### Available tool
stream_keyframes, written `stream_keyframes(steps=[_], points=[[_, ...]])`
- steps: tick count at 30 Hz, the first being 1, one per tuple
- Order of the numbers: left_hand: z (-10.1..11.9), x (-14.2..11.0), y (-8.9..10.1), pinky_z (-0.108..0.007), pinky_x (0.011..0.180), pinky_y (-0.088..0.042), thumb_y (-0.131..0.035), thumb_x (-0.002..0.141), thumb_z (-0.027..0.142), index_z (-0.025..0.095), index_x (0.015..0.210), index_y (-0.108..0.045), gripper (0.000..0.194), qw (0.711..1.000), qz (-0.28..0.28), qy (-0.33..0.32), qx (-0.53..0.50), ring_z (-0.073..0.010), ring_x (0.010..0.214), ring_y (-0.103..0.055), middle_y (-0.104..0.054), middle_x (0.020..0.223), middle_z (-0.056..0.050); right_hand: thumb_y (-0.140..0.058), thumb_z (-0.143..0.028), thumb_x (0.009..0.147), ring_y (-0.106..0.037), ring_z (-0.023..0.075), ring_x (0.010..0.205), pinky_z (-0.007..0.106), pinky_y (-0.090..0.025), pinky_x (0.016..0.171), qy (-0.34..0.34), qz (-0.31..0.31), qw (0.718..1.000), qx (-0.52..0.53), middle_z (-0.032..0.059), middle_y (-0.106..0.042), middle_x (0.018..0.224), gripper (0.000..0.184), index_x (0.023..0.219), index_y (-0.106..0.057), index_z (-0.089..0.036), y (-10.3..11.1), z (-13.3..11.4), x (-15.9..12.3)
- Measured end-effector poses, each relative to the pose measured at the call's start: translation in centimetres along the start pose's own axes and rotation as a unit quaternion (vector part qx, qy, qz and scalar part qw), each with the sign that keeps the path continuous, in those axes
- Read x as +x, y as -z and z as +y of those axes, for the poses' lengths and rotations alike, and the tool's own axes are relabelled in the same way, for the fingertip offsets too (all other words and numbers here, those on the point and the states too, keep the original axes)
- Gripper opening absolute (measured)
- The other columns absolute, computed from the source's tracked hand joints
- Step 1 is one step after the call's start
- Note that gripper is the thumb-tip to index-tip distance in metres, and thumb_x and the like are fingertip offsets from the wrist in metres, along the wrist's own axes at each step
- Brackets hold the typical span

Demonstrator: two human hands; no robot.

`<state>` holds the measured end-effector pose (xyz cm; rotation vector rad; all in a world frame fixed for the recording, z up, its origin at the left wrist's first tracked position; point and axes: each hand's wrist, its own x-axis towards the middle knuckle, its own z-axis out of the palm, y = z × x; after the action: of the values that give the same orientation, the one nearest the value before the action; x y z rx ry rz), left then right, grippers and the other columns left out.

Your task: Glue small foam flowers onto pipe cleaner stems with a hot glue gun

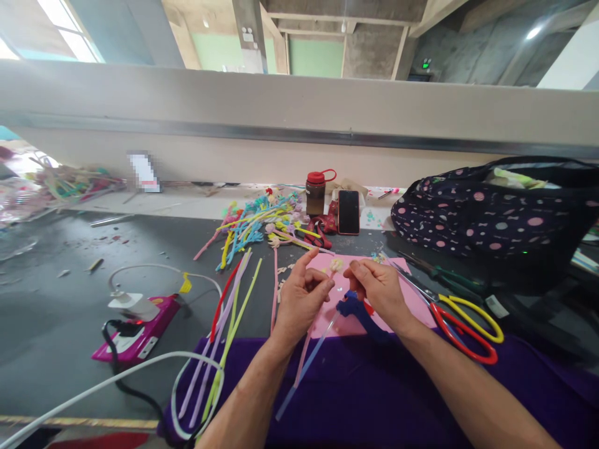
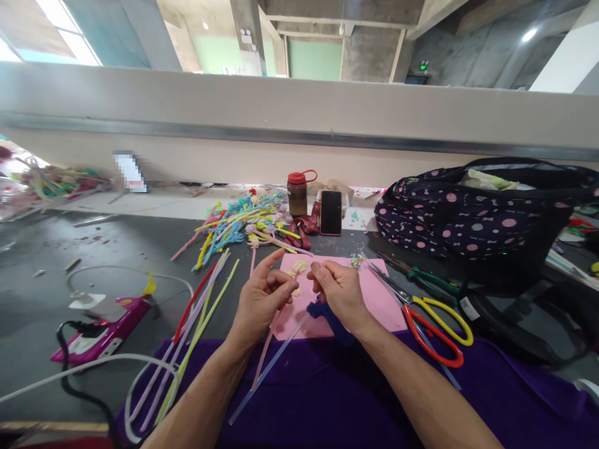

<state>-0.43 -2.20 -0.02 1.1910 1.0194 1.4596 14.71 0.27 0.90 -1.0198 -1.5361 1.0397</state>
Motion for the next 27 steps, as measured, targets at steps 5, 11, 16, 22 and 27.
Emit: stream_keyframes(steps=[5,11,16,22,27], points=[[0.1,0.3,0.3,-0.015,0.038,-0.031,-0.067,0.068,0.023,0.018,0.124,-0.041,0.062,0.998,0.007,0.036,-0.055,-0.0066,0.045,-0.051,-0.059,0.064,0.004,-0.047,-0.04,0.085,-0.045,0.0072,0.04,0.019,-0.034,0.039,0.003,0.006,1.0,-0.005,-0.0028,-0.051,0.052,0.032,0.07,-0.061,-0.015,0.1,0.1,0.0],[0.7,0.3,1.0,-0.014,0.042,-0.034,-0.067,0.069,0.023,0.016,0.12,-0.045,0.057,0.974,-0.032,0.14,-0.178,-0.0038,0.044,-0.049,-0.061,0.066,0.001,-0.048,-0.039,0.084,-0.046,0.0075,0.042,0.02,-0.034,0.041,0.001,-0.014,1.0,-0.006,-0.0033,-0.052,0.054,0.029,0.071,-0.059,-0.015,-0.3,0.2,0.0],[1.1,0.3,1.0,-0.012,0.043,-0.035,-0.068,0.069,0.021,0.016,0.122,-0.044,0.058,0.958,-0.045,0.174,-0.225,-0.0033,0.044,-0.048,-0.061,0.064,0.0,-0.055,-0.035,0.079,-0.05,0.0092,0.054,0.02,-0.039,0.048,-0.005,-0.011,0.999,0.052,-0.0013,-0.057,0.07,0.019,0.087,-0.058,-0.017,-0.4,-0.3,0.0],[1.0,0.4,0.9,-0.012,0.04,-0.033,-0.068,0.069,0.022,0.016,0.122,-0.044,0.058,0.954,-0.054,0.187,-0.228,-0.0035,0.042,-0.047,-0.062,0.064,0.0,-0.059,-0.034,0.075,-0.054,0.0118,0.068,0.021,-0.042,0.053,-0.012,-0.026,0.998,0.056,0.0036,-0.06,0.092,0.029,0.1,-0.055,-0.019,-0.2,-0.8,0.1],[0.8,0.5,1.1,-0.012,0.044,-0.038,-0.068,0.069,0.02,0.017,0.118,-0.049,0.053,0.948,-0.042,0.187,-0.253,-0.0053,0.05,-0.053,-0.061,0.066,0.0,-0.057,-0.035,0.077,-0.05,0.0083,0.051,0.019,-0.036,0.044,-0.059,-0.04,0.992,0.109,-0.0007,-0.06,0.07,0.018,0.079,-0.057,-0.017,-0.5,0.0,0.3]])
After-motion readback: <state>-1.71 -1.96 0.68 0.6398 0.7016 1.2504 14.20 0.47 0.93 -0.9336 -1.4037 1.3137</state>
